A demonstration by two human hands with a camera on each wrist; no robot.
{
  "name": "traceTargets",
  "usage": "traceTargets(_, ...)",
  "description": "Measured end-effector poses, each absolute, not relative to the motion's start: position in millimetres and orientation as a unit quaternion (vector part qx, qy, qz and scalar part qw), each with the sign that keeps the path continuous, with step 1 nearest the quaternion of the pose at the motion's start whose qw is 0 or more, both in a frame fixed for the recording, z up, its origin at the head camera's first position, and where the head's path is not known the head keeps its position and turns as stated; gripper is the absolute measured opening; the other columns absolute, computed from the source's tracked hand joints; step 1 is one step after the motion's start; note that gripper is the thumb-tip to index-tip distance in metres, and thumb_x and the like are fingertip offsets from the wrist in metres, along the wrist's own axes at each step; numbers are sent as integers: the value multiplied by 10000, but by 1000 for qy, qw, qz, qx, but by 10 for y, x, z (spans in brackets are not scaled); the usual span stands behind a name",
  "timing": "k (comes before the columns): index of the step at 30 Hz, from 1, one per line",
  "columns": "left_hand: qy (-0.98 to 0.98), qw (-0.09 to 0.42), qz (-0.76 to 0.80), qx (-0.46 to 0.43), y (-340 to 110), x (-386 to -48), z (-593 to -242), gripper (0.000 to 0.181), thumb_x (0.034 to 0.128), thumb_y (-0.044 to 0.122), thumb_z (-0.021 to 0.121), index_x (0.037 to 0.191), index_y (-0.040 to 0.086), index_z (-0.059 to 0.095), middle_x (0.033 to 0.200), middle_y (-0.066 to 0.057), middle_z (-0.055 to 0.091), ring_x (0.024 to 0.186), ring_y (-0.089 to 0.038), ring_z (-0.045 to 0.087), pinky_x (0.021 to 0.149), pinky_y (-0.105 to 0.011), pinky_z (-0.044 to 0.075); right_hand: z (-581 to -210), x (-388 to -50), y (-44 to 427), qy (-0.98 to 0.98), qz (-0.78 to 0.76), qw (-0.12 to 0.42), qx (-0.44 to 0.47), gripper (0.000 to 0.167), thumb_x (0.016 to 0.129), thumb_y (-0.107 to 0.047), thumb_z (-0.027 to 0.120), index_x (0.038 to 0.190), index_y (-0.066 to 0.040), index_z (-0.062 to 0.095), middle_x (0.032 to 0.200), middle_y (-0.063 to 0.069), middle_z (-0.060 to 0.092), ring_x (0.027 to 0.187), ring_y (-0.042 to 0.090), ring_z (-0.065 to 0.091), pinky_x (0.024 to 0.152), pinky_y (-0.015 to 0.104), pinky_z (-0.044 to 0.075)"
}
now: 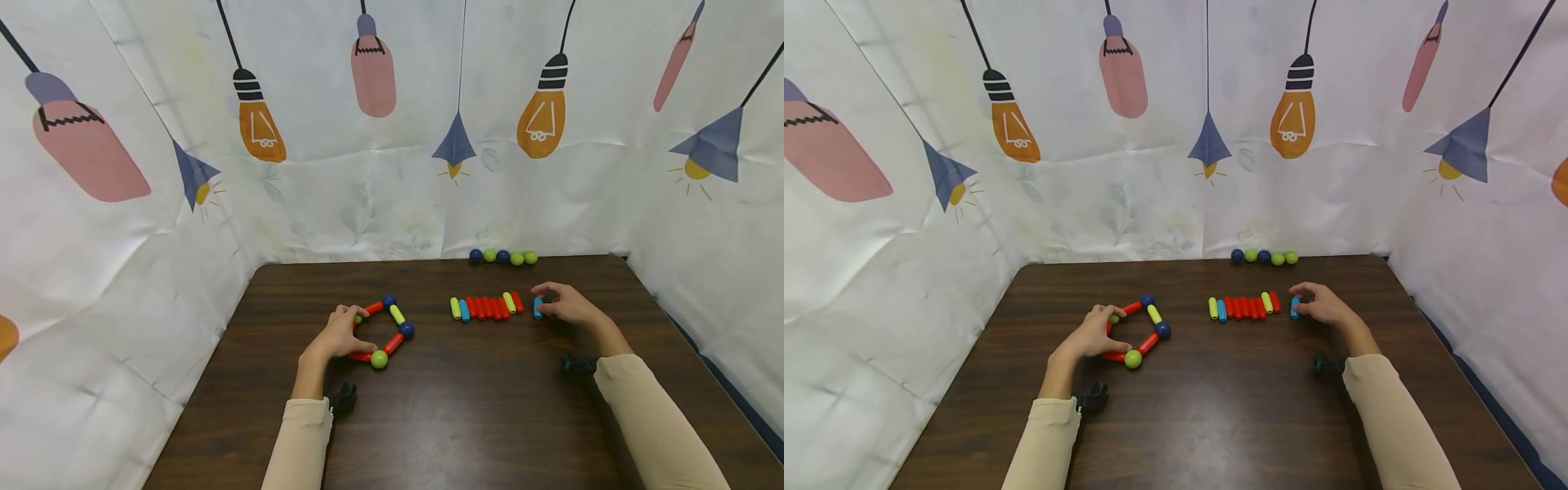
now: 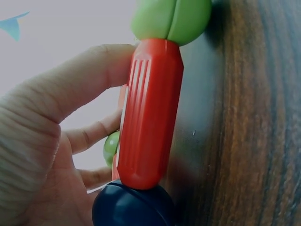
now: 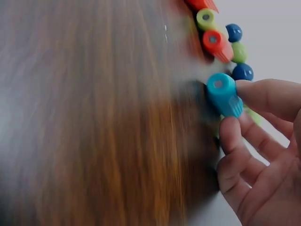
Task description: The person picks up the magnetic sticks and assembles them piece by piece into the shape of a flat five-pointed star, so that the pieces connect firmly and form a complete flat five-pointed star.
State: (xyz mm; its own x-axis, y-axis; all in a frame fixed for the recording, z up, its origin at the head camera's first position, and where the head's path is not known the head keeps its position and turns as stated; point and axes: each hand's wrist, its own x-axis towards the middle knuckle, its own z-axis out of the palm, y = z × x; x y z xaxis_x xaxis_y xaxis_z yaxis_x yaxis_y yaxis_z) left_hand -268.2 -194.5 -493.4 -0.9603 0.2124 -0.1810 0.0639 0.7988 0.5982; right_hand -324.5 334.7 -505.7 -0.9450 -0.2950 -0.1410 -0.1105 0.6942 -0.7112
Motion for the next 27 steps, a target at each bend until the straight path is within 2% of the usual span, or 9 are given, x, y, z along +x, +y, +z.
traceTargets(7,946,116,297,60,-1879,-2675,-4929,762,798,390,879,1408,143,495,1443,-197,375,1286,-364,394,1019,-580,454,-4997,-3002,3528,926,-334,125,-122,369,1017,-248,635,1272,20,631,1192,211,588,958,249,553,760,354,468)
traceTargets(12,949,108,292,59,-1843,-2671,-4926,773,811,440,854,1410,120,485,1441,-216,364,1265,-374,393,1022,-583,447,-4959,-2867,3570,929,-329,127,-113,356,1023,-286,629,1248,-12,657,1292,254,552,976,275,591,774,358,483)
traceTargets(15,948,103,295,56,-1859,-2670,-4929,694,856,429,818,1398,120,516,1440,-211,381,1257,-371,423,1009,-578,456,-4963,-2810,3574,930,-329,116,-115,330,1005,-268,662,1244,-40,672,1335,260,546,1021,283,588,787,341,478)
traceTargets(19,947,95,302,53,-1894,-2680,-4927,512,942,360,738,1368,127,574,1380,-192,451,1171,-352,520,962,-543,487,-4998,-2758,3568,926,-339,105,-130,311,964,-187,714,1236,-41,675,1295,239,575,908,218,569,725,295,470)
traceTargets(21,946,89,306,55,-1909,-2687,-4920,431,972,312,701,1345,122,598,1325,-185,485,1108,-341,546,927,-530,494,-5016,-2740,3567,923,-344,105,-136,316,953,-157,724,1235,-29,666,1256,229,574,787,169,527,665,287,463)
traceTargets(23,946,82,307,54,-1920,-2694,-4913,373,984,278,679,1320,127,620,1283,-172,510,1083,-334,548,909,-520,491,-5034,-2724,3562,923,-345,104,-135,308,945,-149,731,1222,-31,666,1218,208,581,717,137,493,630,276,452)
traceTargets(27,947,64,311,52,-1939,-2720,-4914,311,980,207,669,1280,132,643,1206,-158,559,1077,-335,529,884,-509,464,-5056,-2692,3542,923,-343,106,-136,275,934,-138,739,1182,-39,674,1134,164,620,682,126,470,611,274,439)
